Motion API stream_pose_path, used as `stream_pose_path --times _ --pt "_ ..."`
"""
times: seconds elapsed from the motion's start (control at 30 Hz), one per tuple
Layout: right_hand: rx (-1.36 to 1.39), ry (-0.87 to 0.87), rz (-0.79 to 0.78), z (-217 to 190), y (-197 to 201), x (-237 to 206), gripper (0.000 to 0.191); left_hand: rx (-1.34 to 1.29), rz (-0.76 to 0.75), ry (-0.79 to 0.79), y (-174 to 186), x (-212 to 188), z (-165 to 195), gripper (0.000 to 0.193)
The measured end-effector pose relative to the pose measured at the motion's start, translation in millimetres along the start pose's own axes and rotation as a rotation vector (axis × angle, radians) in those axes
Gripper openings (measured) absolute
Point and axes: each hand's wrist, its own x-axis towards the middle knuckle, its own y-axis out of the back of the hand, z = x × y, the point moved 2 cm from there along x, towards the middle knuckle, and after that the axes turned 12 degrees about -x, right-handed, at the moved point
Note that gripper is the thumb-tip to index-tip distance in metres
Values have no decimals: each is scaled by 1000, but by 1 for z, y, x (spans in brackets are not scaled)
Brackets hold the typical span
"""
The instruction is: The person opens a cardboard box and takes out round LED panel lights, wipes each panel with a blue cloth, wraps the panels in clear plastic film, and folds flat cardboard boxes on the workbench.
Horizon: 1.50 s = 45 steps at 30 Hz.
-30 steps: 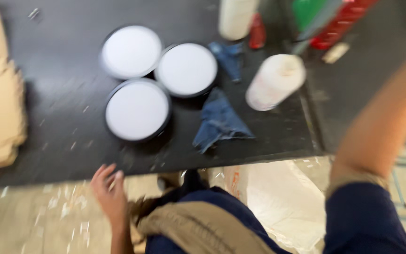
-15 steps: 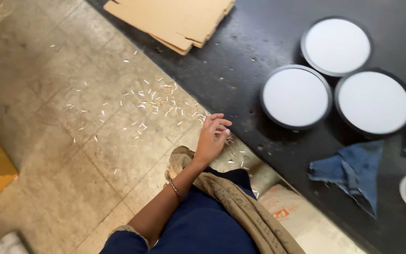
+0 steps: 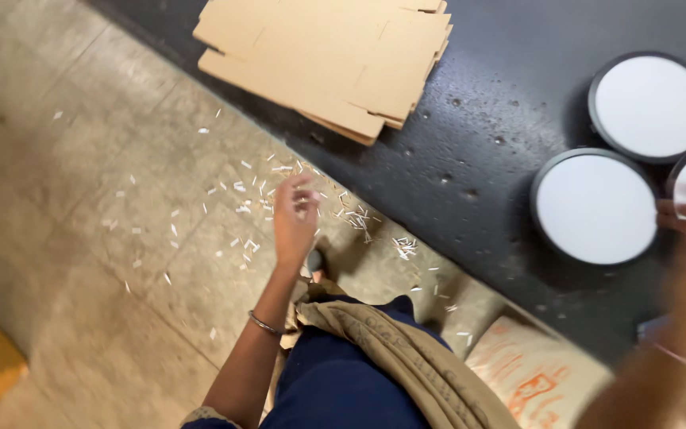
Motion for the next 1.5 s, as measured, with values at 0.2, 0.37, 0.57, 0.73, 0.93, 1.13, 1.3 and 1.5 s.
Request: stream_pose_path --times 0.2,0.37,0.57,0.73,0.93,1.13,1.3,1.5 --pt "41 254 -179 -169 -165 -83 18 64 -34 -129 85 121 -4 26" --pt "206 156 -346 -184 -209 -153 15 -77 -345 -63 55 141 -1 22" --pt "-26 -16 -239 -121 -195 -196 17 -238 -622 27 -2 108 18 13" --pt "-184 -146 -99 -49 -134 -233 16 -246 -789 22 -45 63 38 8" --pt "-180 -612 -32 99 -15 -304 21 -245 -966 46 -120 -22 53 7" --pt "-497 -863 -140 329 114 -375 16 -135 -1164 -9 -234 -172 84 12" --pt "-535 -955 -386 499 129 -363 28 55 -1508 -475 -336 -301 118 17" --pt "-20 -1338 -531 613 77 -369 41 187 -1687 -766 -472 -385 118 47"
